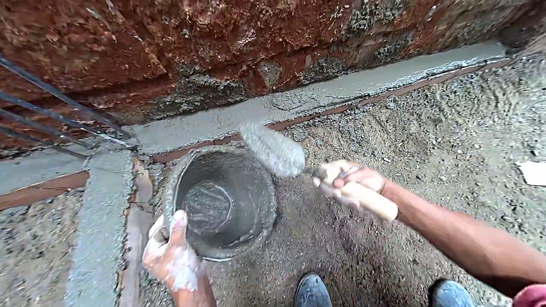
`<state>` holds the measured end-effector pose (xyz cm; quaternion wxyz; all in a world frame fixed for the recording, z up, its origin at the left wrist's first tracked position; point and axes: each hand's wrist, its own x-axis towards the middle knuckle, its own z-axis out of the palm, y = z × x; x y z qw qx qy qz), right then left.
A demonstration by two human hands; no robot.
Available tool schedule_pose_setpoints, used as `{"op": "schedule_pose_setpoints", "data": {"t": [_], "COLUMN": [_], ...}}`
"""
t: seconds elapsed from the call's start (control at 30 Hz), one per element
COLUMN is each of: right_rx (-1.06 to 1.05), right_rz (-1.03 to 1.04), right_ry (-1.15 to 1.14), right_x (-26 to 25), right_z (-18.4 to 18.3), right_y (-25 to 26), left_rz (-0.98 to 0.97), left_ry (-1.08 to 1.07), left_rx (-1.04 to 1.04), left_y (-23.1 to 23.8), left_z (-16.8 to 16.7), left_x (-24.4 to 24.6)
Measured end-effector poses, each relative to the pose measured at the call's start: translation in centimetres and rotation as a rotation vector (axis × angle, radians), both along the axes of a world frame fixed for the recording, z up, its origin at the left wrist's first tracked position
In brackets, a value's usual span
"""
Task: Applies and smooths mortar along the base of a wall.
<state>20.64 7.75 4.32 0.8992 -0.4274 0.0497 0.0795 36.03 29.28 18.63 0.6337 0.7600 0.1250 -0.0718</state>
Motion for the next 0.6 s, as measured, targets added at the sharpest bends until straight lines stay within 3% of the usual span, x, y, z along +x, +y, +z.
{"op": "schedule_pose_setpoints", "data": {"t": [0.1,0.17,0.27,0.33,0.4,0.53,0.6], "right_rx": [-0.39,-0.852,-1.634,-1.945,-2.066,-1.99,-1.934], "right_rz": [-0.142,-0.196,-0.035,0.115,0.148,-0.226,-0.309], "right_ry": [0.112,0.22,0.418,0.571,0.613,0.489,0.583], "right_x": [0.8,2.6,6.1,8.3,9.2,6.7,4.3], "right_z": [3.6,5.4,5.8,4.1,2.1,-0.7,-1.6], "right_y": [-5.3,-8.8,-13.6,-15.6,-16.4,-15.5,-15.1], "left_rz": [0.016,0.009,-0.021,-0.013,-0.013,-0.022,-0.019], "left_ry": [0.016,0.017,0.005,0.016,0.014,0.007,0.022], "left_rx": [-0.023,-0.025,-0.009,0.004,0.011,-0.011,-0.005], "left_y": [-0.1,0.2,0.6,0.2,0.0,1.0,1.2], "left_z": [0.7,0.6,0.3,1.4,1.8,-0.1,-0.1], "left_x": [-0.1,-0.1,-0.2,-0.8,-1.0,-0.1,0.2]}}
